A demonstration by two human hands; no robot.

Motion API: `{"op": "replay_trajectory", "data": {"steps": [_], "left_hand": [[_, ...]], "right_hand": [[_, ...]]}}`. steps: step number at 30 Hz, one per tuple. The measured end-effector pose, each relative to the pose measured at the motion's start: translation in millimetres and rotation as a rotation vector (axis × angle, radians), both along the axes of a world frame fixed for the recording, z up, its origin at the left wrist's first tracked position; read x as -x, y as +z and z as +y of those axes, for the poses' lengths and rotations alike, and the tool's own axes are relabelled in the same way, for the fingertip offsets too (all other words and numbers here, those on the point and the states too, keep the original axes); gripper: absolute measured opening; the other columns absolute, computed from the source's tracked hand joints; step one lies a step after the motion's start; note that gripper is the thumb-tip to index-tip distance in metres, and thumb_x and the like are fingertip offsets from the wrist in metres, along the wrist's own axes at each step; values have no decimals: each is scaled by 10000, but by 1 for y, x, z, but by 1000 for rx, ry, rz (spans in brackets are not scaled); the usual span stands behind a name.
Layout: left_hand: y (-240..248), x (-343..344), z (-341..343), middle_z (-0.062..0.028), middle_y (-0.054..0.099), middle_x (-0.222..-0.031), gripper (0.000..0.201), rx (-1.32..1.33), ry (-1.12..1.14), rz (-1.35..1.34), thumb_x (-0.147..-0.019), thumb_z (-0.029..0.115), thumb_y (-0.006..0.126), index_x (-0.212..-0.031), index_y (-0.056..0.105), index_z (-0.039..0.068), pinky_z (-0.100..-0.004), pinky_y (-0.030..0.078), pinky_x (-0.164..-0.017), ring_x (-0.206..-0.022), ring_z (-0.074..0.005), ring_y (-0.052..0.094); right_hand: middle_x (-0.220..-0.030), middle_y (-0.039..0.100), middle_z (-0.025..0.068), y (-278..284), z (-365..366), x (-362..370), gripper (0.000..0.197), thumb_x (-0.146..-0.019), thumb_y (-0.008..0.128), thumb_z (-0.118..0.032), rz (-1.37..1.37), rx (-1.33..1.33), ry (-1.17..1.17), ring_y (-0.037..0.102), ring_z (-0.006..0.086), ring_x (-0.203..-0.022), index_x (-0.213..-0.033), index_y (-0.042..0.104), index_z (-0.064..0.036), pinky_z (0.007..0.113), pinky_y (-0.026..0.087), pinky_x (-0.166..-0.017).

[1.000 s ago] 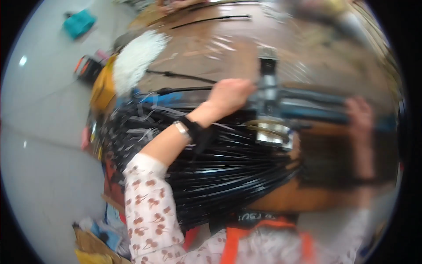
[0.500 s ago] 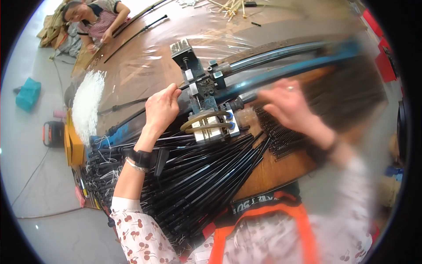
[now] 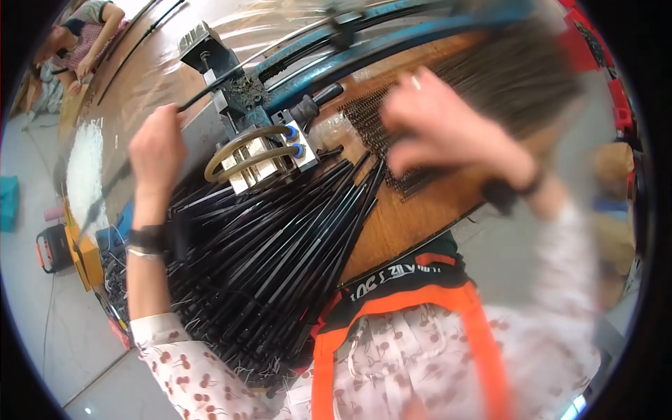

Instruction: The recorder is assembling a product by inserting black rods into a specialized mechanical fixture on a workbench.

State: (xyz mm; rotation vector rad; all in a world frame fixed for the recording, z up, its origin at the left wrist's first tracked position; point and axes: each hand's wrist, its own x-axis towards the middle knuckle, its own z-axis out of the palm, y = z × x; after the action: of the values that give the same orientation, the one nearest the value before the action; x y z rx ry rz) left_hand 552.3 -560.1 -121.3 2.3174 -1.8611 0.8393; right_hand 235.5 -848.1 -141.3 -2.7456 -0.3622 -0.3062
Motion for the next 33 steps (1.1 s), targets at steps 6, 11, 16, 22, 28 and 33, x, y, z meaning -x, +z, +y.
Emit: {"op": "replay_trajectory", "data": {"steps": [6,11,16,22,28,33], "left_hand": [[10,-58,48,-74,678,-1037,221,-93,232,-155,-972,173,587,-1180,658,151,-406,448,-808,-978,-268,641],[63,66,34,-67,701,-919,145,-438,555,-32,-898,152,610,-991,721,162,-399,447,-778,-827,-270,674],[18,282,31,-44,566,-752,45,-178,202,592,-706,112,648,-734,618,130,-389,433,-628,-731,-243,572],[-46,335,-2,-52,500,-801,56,212,494,377,-738,160,606,-765,611,112,-371,378,-717,-824,-222,488],[-64,345,0,-94,532,-860,123,203,572,386,-784,173,581,-848,614,73,-378,412,-797,-870,-246,503],[-71,342,4,-87,532,-818,102,234,439,346,-756,147,582,-831,593,78,-374,418,-759,-830,-242,510]], "right_hand": [[-826,503,53,-22,16,55,283,-657,807,-163,-32,54,91,523,257,-818,-800,568,-111,386,413,-680],[-788,539,102,-16,-1,45,188,-805,762,-158,206,-254,39,538,309,-786,-798,619,-36,412,445,-672],[-691,534,78,9,11,29,183,-938,636,-130,359,-477,-145,488,147,-649,-825,617,13,311,416,-604],[-719,435,-14,9,12,34,216,-981,587,-122,453,-443,-178,392,74,-696,-805,544,-5,257,335,-608],[-707,400,-61,-30,-1,31,291,-1015,559,-200,421,-452,-155,369,53,-668,-768,510,-56,249,310,-580],[-698,397,-56,-26,5,34,294,-1012,564,-207,436,-411,-232,367,56,-666,-769,511,-51,258,312,-575]]}}
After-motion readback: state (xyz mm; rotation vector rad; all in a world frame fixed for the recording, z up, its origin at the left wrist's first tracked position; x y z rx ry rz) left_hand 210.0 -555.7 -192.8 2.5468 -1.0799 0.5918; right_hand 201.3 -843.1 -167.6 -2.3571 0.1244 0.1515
